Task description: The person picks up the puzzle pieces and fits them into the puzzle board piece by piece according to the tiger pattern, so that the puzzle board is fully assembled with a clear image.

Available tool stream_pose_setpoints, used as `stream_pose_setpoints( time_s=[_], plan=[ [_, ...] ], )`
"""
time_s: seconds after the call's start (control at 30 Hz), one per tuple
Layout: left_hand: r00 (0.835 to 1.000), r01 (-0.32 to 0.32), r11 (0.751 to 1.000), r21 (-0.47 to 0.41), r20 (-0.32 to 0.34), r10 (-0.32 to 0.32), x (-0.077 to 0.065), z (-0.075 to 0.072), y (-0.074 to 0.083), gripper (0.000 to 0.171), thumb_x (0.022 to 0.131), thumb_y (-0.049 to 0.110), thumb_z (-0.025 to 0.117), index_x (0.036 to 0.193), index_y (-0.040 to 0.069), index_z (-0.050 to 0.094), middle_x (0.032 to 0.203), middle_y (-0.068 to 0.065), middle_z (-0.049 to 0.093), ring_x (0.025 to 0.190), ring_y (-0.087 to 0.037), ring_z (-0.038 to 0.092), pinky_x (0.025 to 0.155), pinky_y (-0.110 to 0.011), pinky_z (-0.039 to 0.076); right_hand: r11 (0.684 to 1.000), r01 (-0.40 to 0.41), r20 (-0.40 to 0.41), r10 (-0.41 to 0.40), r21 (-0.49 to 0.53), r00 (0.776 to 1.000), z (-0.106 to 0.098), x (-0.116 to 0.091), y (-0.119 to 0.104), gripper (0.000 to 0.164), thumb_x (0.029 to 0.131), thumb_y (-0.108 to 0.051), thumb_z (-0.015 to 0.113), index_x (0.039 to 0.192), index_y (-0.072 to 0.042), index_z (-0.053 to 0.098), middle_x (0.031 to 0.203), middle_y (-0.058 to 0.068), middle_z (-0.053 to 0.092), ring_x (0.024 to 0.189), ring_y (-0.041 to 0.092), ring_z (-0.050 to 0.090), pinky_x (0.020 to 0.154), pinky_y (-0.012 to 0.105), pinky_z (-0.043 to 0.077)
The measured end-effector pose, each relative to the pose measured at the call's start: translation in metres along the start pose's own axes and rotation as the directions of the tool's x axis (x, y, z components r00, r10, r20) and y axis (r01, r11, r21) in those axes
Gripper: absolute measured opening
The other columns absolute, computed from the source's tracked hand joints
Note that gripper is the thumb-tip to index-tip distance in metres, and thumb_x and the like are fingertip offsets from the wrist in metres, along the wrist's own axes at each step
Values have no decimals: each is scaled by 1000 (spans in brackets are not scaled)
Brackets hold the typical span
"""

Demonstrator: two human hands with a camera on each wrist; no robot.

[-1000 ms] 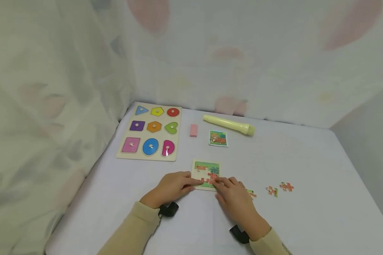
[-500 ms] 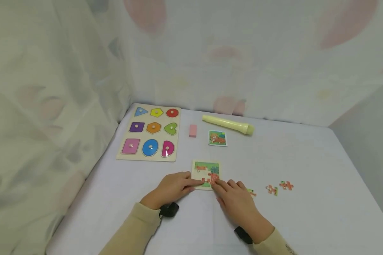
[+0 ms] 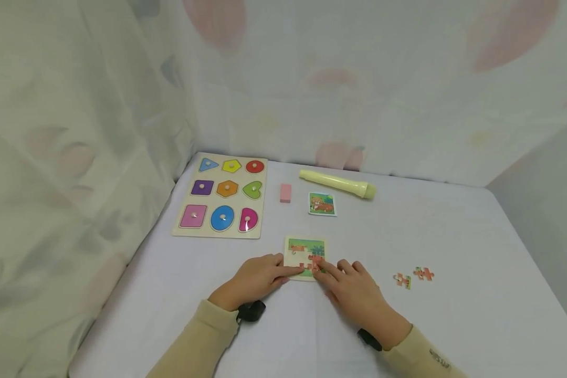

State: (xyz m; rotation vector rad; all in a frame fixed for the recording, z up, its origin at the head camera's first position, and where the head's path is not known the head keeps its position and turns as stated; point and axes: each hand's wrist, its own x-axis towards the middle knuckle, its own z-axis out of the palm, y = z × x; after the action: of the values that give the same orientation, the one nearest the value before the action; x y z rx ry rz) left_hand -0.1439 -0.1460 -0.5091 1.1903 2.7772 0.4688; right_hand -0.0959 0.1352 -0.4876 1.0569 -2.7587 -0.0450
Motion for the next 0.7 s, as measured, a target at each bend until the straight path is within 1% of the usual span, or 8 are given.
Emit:
stream_pose_setpoints(
  time_s=[0.07,0.17,0.27,0.4,0.47,0.53,0.6,0.7],
  plan=[
    [1000,-10,1000,20,-4,10,0,0,0,43,105,28,66,147,37,62,94,3,55,74,-10,44,64,-26,37,999,30,-13,-30,-18,999,-1,1,2,46,93,-29,81,136,-23,67,140,-2,64,105,23,60,83,43,49],
    [1000,-17,999,37,-3,17,0,-1,1,44,105,27,66,148,37,61,94,2,55,74,-10,44,64,-26,38,999,48,12,-48,4,999,-2,2,6,49,93,-28,81,140,-22,66,141,-2,64,106,22,61,84,43,51],
    [1000,-22,999,39,2,22,1,-1,3,44,105,26,66,148,37,61,95,2,56,74,-10,44,64,-26,38,999,39,55,-40,24,998,-2,0,9,52,95,-30,79,144,-22,64,144,-3,63,107,21,62,86,43,52],
    [1000,-12,999,32,9,12,3,2,4,46,106,27,65,149,39,59,94,3,55,74,-10,44,64,-26,39,999,26,82,-29,38,996,-1,-4,9,52,97,-32,76,146,-20,62,146,-1,61,111,23,60,88,45,52],
    [1000,5,1000,15,24,-5,3,3,4,48,106,28,64,152,39,56,94,3,54,74,-10,44,64,-26,39,997,7,87,-15,82,996,-2,-7,10,52,98,-32,75,146,-18,62,147,1,60,116,24,60,90,48,52],
    [999,28,999,-20,36,-27,2,5,3,50,106,30,65,154,39,53,95,4,55,76,-9,46,66,-26,42,988,-64,85,53,137,995,-6,-13,14,52,98,-28,76,146,-17,62,146,3,61,119,26,60,93,50,52],
    [998,46,997,-58,41,-43,1,4,1,52,105,31,66,155,38,52,96,4,56,78,-9,48,67,-25,44,969,-169,68,159,180,985,-12,-21,21,51,95,-23,80,143,-15,65,143,4,64,117,27,62,92,51,52],
    [998,62,994,-91,21,-61,0,3,-3,52,104,31,69,153,36,54,96,6,56,79,-8,49,68,-25,45,919,-332,22,336,212,942,-19,-37,33,48,88,-16,87,133,-10,72,131,6,70,112,30,64,90,52,53]
  ],
)
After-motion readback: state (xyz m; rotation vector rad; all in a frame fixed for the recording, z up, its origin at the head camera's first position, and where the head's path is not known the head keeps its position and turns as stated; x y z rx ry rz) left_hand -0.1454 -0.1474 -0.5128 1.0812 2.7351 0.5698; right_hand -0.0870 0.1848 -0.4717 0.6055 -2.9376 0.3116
